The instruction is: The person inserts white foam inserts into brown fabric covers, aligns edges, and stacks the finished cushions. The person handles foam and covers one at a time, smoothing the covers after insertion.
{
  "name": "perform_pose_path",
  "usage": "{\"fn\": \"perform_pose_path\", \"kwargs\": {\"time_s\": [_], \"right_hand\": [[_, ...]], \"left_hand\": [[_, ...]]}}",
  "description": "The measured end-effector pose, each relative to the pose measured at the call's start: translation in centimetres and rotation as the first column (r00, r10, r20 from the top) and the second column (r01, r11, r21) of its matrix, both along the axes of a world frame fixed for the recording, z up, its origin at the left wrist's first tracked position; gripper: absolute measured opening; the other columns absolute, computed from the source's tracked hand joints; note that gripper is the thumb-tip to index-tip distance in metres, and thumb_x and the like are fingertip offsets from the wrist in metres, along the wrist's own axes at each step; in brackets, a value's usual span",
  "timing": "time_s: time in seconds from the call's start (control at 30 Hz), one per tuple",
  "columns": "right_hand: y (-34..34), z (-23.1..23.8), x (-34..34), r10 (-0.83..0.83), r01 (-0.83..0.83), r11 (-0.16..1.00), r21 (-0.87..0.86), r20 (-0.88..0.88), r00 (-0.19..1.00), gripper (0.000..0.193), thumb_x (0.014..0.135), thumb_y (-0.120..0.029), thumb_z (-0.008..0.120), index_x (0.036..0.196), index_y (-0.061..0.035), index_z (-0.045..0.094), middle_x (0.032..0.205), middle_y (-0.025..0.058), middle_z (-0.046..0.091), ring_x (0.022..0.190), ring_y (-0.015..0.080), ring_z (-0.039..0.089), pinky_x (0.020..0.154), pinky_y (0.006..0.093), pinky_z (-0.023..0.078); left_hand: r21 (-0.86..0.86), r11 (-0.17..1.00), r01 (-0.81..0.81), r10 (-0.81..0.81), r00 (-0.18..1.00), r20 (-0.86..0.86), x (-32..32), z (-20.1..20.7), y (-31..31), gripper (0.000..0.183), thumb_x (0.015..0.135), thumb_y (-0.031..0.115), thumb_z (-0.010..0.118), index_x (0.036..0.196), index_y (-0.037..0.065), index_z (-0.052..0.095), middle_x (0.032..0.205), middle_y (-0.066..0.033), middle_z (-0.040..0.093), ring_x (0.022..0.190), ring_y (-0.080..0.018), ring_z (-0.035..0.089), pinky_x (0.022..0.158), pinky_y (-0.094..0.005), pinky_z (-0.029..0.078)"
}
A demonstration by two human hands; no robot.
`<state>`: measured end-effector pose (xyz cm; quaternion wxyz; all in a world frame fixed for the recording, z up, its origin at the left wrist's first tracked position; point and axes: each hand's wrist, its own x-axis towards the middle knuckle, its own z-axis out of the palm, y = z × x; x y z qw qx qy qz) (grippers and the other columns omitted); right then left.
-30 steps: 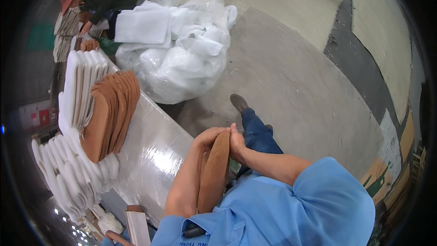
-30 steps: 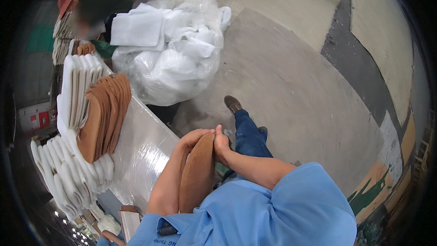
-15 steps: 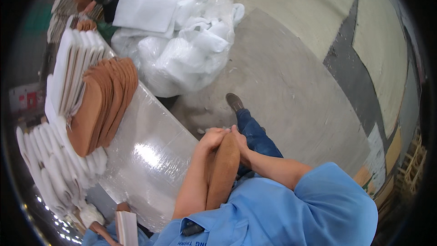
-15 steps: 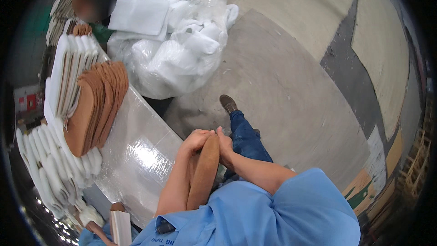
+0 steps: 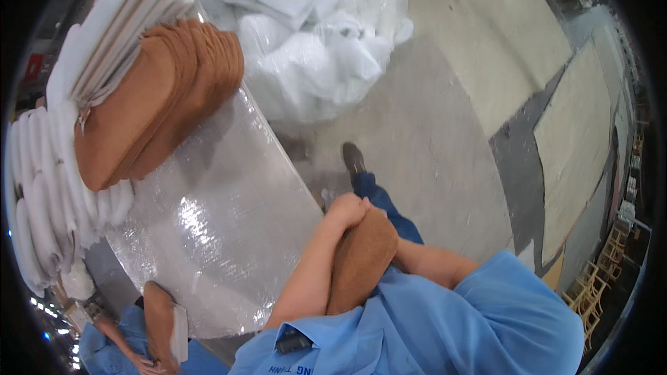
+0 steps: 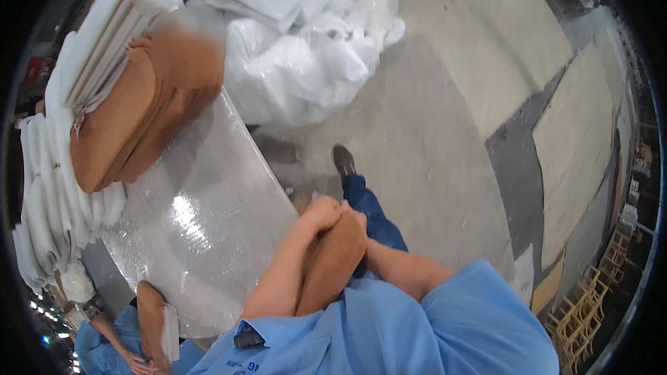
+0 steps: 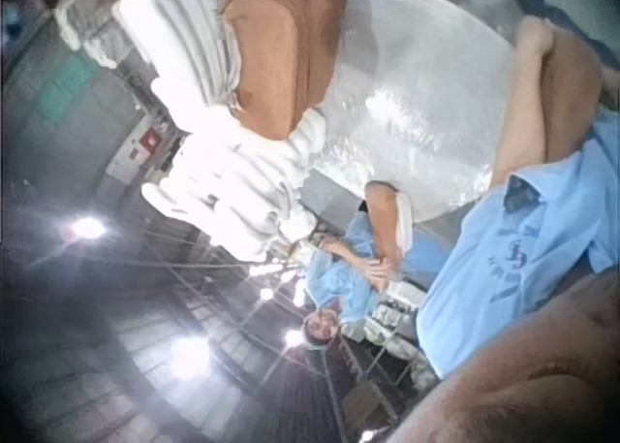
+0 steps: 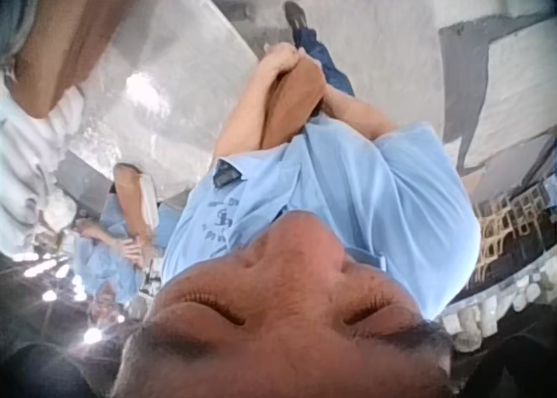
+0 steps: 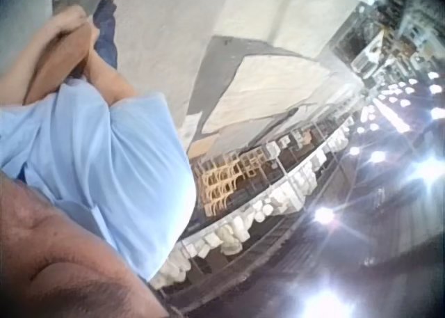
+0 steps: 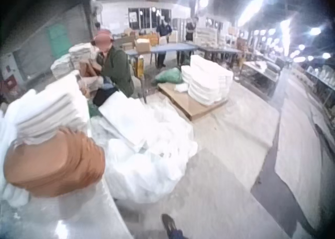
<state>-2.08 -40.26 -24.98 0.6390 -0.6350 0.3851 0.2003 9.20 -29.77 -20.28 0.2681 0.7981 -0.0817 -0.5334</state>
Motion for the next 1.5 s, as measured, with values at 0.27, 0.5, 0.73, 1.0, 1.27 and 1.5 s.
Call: {"fn": "perform_pose_path", "kwargs": {"time_s": [0.27,0.5,0.73,1.0,1.27,1.5], "right_hand": [[0.8,2.6,1.9,-0.110,0.179,0.932,0.315,-0.225,0.968,0.031,0.107,-0.037,0.062,0.099,-0.0085,0.072,0.091,0.0025,0.075,0.084,0.0182,0.070,0.075,0.0389,0.055],[-6.6,7.5,4.3,-0.160,0.147,0.974,0.170,0.067,0.985,0.030,0.109,-0.030,0.062,0.095,-0.0038,0.069,0.089,0.0066,0.073,0.084,0.0185,0.068,0.082,0.0328,0.053],[-5.3,12.3,3.5,-0.045,-0.064,0.954,0.292,0.354,0.934,0.036,0.110,-0.031,0.059,0.094,-0.0004,0.069,0.092,0.0109,0.075,0.086,0.0180,0.069,0.083,0.0333,0.055],[-4.2,9.9,3.9,-0.069,-0.013,0.977,0.211,0.378,0.923,0.047,0.109,-0.035,0.056,0.085,0.0034,0.069,0.080,0.0165,0.075,0.076,0.0246,0.072,0.077,0.0361,0.058],[-4.5,5.2,2.8,-0.132,-0.029,0.940,0.339,0.441,0.888,0.054,0.111,-0.034,0.048,0.085,0.0068,0.070,0.084,0.0233,0.077,0.076,0.0272,0.074,0.078,0.0374,0.060],[-4.7,3.7,2.4,-0.170,0.029,0.933,0.358,0.372,0.913,0.054,0.111,-0.036,0.052,0.092,0.0100,0.072,0.087,0.0245,0.077,0.080,0.0298,0.076,0.081,0.0384,0.061]], "left_hand": [[0.073,0.997,-0.019,0.020,1.000,-0.005,0.1,-0.1,0.8,0.055,0.102,0.050,0.057,0.112,0.001,0.079,0.123,-0.0251,0.073,0.119,-0.0434,0.068,0.104,-0.0507,0.053],[0.073,0.995,-0.065,0.062,0.998,0.033,0.6,2.3,1.0,0.044,0.100,0.047,0.063,0.109,0.008,0.082,0.115,-0.0181,0.078,0.110,-0.0385,0.073,0.097,-0.0474,0.055],[-0.044,0.994,-0.098,0.093,0.990,-0.102,0.7,2.2,1.1,0.046,0.094,0.044,0.067,0.110,0.003,0.081,0.115,-0.0225,0.076,0.109,-0.0362,0.073,0.096,-0.0440,0.055],[-0.223,0.975,-0.020,-0.002,0.995,-0.098,1.0,1.2,1.2,0.052,0.090,0.050,0.074,0.104,0.001,0.081,0.108,-0.0232,0.077,0.101,-0.0353,0.074,0.087,-0.0442,0.055],[-0.203,0.976,-0.075,0.043,0.986,-0.159,0.7,1.5,1.3,0.055,0.094,0.056,0.069,0.099,0.003,0.082,0.094,-0.0154,0.077,0.090,-0.0264,0.072,0.081,-0.0416,0.054],[-0.121,0.992,-0.048,0.035,0.994,-0.107,0.4,1.5,1.1,0.048,0.094,0.049,0.071,0.106,0.004,0.081,0.107,-0.0196,0.078,0.103,-0.0324,0.074,0.088,-0.0432,0.055]]}}
